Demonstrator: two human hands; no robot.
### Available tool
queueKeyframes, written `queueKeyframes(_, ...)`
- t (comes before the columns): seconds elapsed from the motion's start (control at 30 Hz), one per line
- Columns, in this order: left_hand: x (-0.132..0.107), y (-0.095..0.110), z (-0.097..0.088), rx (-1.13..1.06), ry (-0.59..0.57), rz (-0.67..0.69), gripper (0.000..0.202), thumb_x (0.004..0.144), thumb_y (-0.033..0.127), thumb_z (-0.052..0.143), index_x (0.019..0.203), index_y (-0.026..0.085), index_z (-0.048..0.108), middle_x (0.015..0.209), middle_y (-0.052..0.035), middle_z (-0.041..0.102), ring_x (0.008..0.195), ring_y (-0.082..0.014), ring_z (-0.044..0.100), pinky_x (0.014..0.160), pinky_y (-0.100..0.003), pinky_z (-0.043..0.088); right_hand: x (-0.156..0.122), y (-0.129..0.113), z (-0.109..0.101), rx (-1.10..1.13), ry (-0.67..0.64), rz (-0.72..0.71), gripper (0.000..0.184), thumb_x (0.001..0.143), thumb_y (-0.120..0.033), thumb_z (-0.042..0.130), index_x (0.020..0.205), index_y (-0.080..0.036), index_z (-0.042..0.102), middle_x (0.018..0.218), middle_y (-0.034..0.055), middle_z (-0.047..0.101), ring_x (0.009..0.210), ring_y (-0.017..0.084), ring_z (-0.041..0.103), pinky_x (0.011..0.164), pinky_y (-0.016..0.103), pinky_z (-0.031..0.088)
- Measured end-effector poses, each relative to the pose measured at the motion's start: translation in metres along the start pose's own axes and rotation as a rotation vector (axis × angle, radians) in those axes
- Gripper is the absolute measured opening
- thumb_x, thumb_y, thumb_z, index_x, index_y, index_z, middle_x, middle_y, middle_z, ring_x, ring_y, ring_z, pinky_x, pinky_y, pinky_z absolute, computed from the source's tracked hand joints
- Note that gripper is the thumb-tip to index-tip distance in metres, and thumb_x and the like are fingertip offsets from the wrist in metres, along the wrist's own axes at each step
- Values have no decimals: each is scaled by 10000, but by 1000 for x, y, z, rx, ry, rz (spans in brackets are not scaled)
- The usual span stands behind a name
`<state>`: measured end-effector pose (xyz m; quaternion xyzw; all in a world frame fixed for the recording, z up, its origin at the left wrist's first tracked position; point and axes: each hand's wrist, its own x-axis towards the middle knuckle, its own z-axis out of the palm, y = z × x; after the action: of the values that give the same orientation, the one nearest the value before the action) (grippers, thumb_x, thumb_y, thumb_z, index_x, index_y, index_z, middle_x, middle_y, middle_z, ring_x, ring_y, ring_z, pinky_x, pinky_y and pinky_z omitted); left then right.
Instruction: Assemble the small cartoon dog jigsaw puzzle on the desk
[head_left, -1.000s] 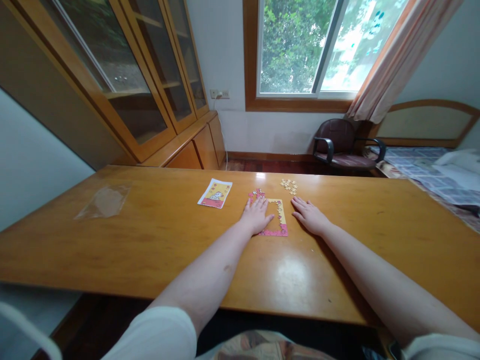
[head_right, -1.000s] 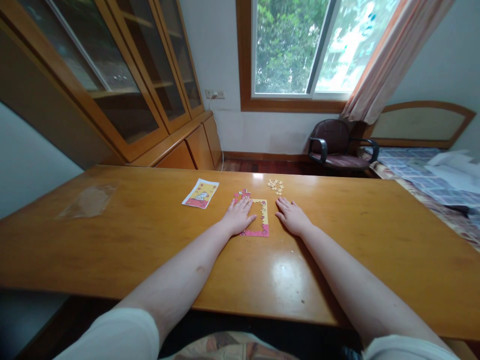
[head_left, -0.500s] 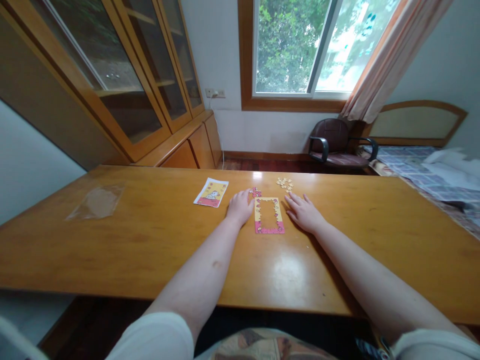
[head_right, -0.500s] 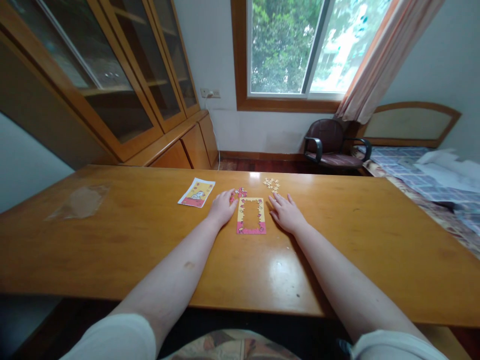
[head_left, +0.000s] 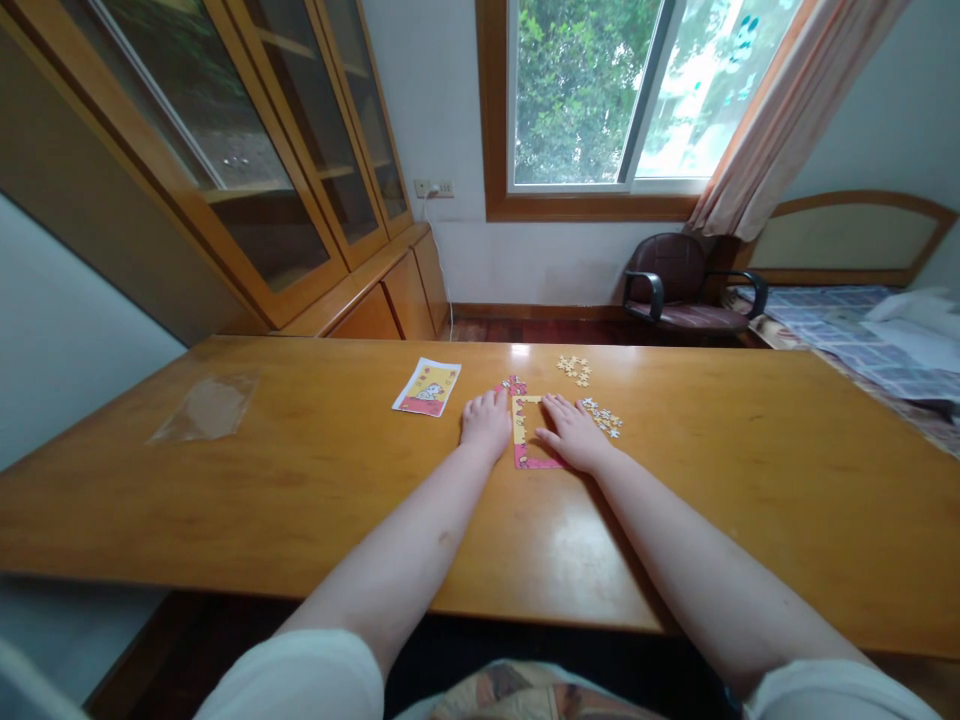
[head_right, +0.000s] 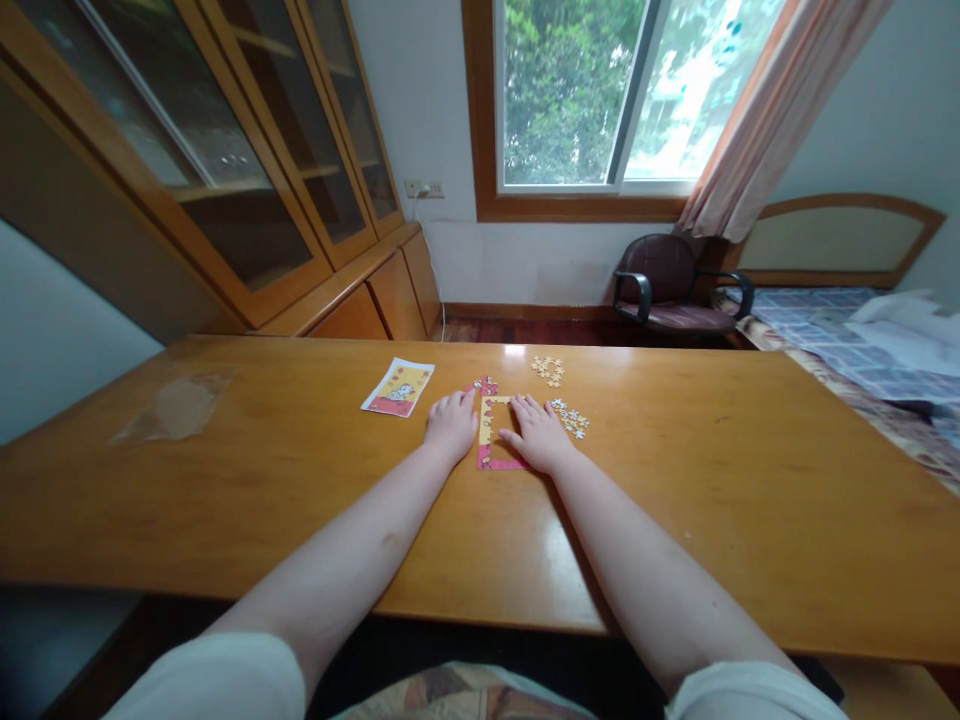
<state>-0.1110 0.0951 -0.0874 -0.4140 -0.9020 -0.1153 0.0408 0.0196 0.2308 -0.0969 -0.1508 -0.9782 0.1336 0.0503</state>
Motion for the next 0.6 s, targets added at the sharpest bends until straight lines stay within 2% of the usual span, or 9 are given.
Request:
queueKeyframes(0.17, 0, -18, -9, -173, -124, 206, 369, 869, 274, 509, 1223, 227, 600, 1290, -71, 599, 1188, -247, 520, 1039, -382, 381, 2, 2, 2, 14, 20, -6, 692, 923, -567, 363, 1462, -136, 334, 1512, 139, 329, 1417, 271, 258, 1159, 509, 162)
queueKeyframes(0.27, 3, -29, -15, -283, -157, 250, 309, 851, 216, 524, 1127, 226, 664, 1192, -50, 661, 1127, -206, 570, 1024, -322, 403, 3, 2, 3, 36, 27, 17, 694, 917, -565, 381, 1460, -136, 336, 1506, 143, 341, 1416, 275, 260, 1160, 504, 163)
queueKeyframes(0.37, 5, -31, -17, -289, -128, 178, 286, 843, 203, 541, 1097, 209, 670, 1148, -66, 669, 1082, -207, 591, 985, -317, 435, 2, 3, 3, 76, 49, 22, 685, 921, -534, 394, 1472, -135, 306, 1495, 153, 358, 1416, 277, 261, 1157, 522, 154)
queueKeyframes(0.47, 6, -27, -17, -196, -70, 63, 303, 836, 249, 578, 1123, 186, 650, 1166, -105, 642, 1088, -244, 577, 971, -358, 442, 0, 5, 0, 129, 81, 1, 641, 935, -488, 382, 1478, -161, 290, 1502, 142, 349, 1427, 275, 230, 1152, 556, 129)
queueKeyframes(0.6, 9, -22, -15, -141, -91, 48, 256, 834, 337, 593, 1015, 192, 701, 1078, -104, 662, 1022, -261, 596, 919, -369, 468, -2, 7, -5, 160, 141, -32, 582, 941, -450, 377, 1450, -167, 347, 1482, 134, 388, 1425, 278, 234, 1154, 567, 113)
